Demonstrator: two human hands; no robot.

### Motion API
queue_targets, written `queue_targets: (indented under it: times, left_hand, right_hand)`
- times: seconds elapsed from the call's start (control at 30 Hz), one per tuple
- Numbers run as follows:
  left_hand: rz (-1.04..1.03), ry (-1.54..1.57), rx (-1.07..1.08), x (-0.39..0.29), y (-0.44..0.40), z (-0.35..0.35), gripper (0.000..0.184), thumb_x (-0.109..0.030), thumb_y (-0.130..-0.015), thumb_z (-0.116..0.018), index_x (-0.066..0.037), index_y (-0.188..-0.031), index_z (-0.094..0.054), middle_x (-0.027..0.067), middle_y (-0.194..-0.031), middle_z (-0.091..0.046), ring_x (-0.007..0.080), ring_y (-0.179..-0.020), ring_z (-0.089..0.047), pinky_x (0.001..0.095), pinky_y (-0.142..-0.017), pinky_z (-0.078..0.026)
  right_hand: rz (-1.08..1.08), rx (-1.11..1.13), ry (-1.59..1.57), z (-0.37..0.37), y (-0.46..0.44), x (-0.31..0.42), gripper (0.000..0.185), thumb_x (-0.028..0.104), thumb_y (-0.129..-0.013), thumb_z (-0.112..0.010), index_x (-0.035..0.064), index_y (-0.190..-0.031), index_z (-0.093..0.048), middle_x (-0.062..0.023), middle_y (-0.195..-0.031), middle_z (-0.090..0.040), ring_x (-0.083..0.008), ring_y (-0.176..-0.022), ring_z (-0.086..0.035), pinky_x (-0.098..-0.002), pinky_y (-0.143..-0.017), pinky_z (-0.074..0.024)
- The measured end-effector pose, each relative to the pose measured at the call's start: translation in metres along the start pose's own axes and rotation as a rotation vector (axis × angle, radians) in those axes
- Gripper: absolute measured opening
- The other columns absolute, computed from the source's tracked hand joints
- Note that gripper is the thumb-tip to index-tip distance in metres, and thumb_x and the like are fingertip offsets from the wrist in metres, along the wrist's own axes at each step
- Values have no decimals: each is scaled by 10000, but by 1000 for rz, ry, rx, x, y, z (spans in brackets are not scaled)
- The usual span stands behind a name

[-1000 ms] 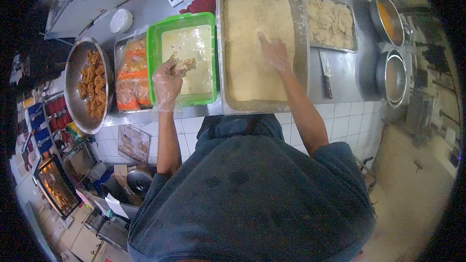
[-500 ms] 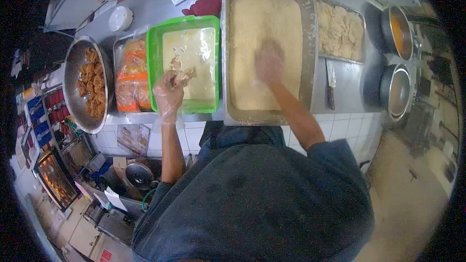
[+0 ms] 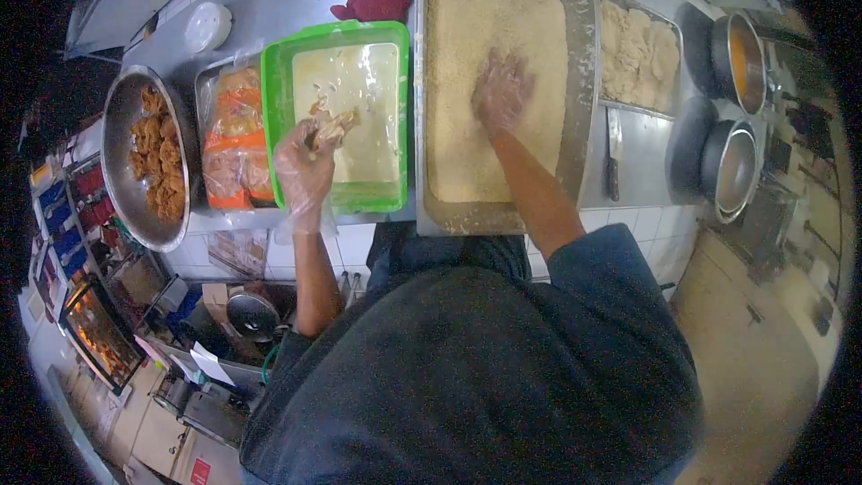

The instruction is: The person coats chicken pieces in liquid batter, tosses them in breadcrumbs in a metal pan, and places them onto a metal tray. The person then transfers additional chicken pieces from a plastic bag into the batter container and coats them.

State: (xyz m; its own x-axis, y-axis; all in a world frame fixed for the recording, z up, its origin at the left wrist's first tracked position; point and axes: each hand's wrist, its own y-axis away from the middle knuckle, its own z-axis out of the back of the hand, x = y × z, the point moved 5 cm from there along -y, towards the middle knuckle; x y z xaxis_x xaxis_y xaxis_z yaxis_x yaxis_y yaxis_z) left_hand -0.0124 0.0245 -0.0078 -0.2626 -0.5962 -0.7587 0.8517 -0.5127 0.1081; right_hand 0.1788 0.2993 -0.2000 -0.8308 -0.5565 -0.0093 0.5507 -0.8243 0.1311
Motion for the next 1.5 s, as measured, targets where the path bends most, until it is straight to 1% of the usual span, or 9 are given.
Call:
queue_targets:
  times: [0.13,0.33,0.53,0.73,0.97,1.13,1.23,1.33,1.5]
  left_hand:
    - [-54,54,-72,-1,-2,15,220,7,-740,-754,26,-949,-687,184,-812,-672,272,-727,-656,354,-697,-501]
    - [-46,-124,-93,8,1,18,224,6,-739,-759,22,-954,-699,183,-814,-680,275,-724,-657,361,-687,-506]
    - [-46,22,-85,2,10,19,194,6,-745,-753,23,-932,-702,176,-789,-678,268,-706,-652,360,-680,-504]
    - [-37,-14,-107,4,21,19,179,19,-750,-741,21,-925,-702,169,-772,-670,258,-692,-650,346,-670,-502]
    - [-69,41,-110,-13,32,21,178,21,-750,-728,10,-927,-706,177,-799,-679,273,-709,-664,350,-682,-511]
    - [-63,-24,-98,-7,24,13,183,6,-749,-735,9,-929,-704,185,-813,-682,291,-737,-678,362,-697,-520]
    - [-39,28,-71,-12,38,9,182,-2,-751,-737,9,-928,-699,190,-827,-687,295,-759,-688,370,-709,-522]
    - [-85,29,-57,-19,42,7,181,-3,-752,-737,14,-928,-696,193,-818,-682,293,-749,-680,367,-709,-518]
    - [-69,41,-66,-31,54,15,185,1,-755,-730,22,-936,-695,192,-801,-673,293,-745,-674,368,-707,-511]
  right_hand:
    - [302,-146,68,-3,39,-17,570,372,-1055,-337,130,-1571,-340,-195,-1579,-379,-361,-1486,-306,-565,-1220,-148]
    - [144,60,150,12,47,-8,597,388,-1032,-400,113,-1560,-354,-177,-1588,-371,-366,-1484,-306,-538,-1225,-167]
    - [347,-30,62,0,80,-33,619,412,-1020,-423,109,-1555,-356,-202,-1573,-370,-381,-1472,-309,-539,-1228,-161]
    - [278,-32,-15,-6,96,-32,654,401,-1011,-461,97,-1572,-314,-220,-1560,-362,-398,-1489,-248,-527,-1239,-121]
    - [103,-233,14,-21,28,-39,593,401,-1006,-454,121,-1527,-405,-195,-1474,-467,-382,-1370,-406,-530,-1136,-275]
    - [-6,-146,12,-11,1,-17,502,400,-1011,-446,100,-1397,-556,-185,-1375,-572,-362,-1282,-511,-520,-1083,-343]
    - [73,-238,-32,-11,12,-21,543,448,-1028,-419,102,-1433,-527,-194,-1357,-581,-350,-1272,-528,-487,-1077,-366]
    - [-71,-60,-296,-9,22,-29,592,484,-1058,-345,89,-1480,-471,-205,-1408,-548,-377,-1311,-498,-457,-1129,-327]
    - [-175,468,-743,-14,39,-55,819,554,-938,-584,-39,-1480,-422,-257,-1411,-540,-412,-1290,-527,-492,-1059,-428]
